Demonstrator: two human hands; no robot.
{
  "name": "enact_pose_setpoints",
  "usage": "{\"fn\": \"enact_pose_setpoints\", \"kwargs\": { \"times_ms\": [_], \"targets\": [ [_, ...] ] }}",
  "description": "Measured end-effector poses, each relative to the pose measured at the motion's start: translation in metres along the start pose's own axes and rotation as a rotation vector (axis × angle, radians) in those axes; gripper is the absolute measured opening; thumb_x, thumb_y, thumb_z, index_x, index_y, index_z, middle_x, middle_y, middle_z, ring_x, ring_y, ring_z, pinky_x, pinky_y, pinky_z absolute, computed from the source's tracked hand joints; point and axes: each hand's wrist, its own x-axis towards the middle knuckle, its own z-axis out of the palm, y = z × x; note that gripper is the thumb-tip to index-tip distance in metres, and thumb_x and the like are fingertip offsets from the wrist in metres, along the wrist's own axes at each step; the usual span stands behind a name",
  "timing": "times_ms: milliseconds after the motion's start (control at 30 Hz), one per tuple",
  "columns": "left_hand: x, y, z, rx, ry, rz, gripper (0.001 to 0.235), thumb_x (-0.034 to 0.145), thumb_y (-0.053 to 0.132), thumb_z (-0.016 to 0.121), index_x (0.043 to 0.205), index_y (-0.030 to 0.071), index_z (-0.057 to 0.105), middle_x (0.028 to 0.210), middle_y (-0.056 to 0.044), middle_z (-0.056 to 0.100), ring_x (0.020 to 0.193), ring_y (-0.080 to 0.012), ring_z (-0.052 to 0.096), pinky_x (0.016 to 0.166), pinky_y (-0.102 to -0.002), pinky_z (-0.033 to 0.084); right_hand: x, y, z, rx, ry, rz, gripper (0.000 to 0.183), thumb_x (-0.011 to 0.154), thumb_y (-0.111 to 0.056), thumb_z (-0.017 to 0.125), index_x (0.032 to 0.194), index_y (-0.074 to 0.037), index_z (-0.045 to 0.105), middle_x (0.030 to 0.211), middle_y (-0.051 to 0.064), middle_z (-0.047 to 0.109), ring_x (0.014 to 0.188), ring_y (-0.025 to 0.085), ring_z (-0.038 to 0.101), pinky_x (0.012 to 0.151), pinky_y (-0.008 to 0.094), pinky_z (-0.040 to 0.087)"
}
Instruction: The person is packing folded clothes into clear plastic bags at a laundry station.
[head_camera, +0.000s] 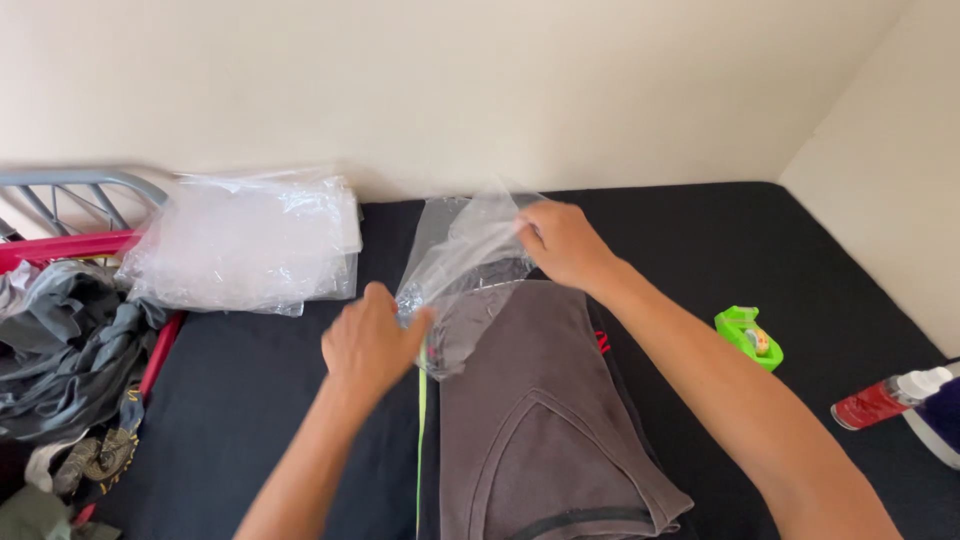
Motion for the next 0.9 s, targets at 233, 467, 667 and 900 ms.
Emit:
{"fn": "enact_pose_setpoints", "kwargs": {
  "times_ms": [233,467,667,900],
  "targets": [
    [0.113,-0.028,-0.017,0.221,-0.227,-0.025,0.059,0.091,0.053,0.066,0.09,-0.006,0.069,0.092,-0.026,0.073,0.087,-0.0406,0.074,0.075,-0.048,0.06,0.035,0.002,-0.054,-0.62,0.129,-0.172,0.01,0.093,-0.017,0.065,0.096,-0.009,0.07,0.095,0.009,0.073,0.09,0.033,0.069,0.066,0.044,0.055],
    [0.205,0.03,-0.012,-1.461,-0.186,-0.047,0.02,0.096,0.009,0.065,0.109,-0.004,0.056,0.1,-0.012,0.058,0.084,-0.0301,0.073,0.072,-0.045,0.068,0.072,0.028,-0.088,0.05,0.226,0.36,0.01,0.099,-0.01,0.054,0.102,-0.006,0.063,0.081,0.005,0.076,0.061,0.017,0.071,0.057,0.032,0.055],
    [0.104,0.097,-0.1,-0.184,1.041,1.032,0.014,0.111,0.0,0.069,0.113,-0.001,0.054,0.103,-0.017,0.061,0.09,-0.0336,0.064,0.078,-0.037,0.056,0.068,0.053,-0.162,-0.046,0.826,-0.369,0.025,0.118,0.001,0.053,0.097,-0.005,0.064,0.08,0.01,0.067,0.072,0.019,0.07,0.068,0.032,0.056],
    [0.087,0.014,-0.002,0.058,0.936,1.092,0.036,0.099,0.003,0.079,0.123,0.007,0.052,0.107,-0.013,0.061,0.088,-0.03,0.064,0.067,-0.037,0.051,-0.016,0.052,-0.093,-0.47,0.831,-0.466,0.006,0.105,-0.002,0.057,0.11,-0.004,0.059,0.104,0.014,0.07,0.092,0.033,0.069,0.082,0.043,0.056]
  ]
}}
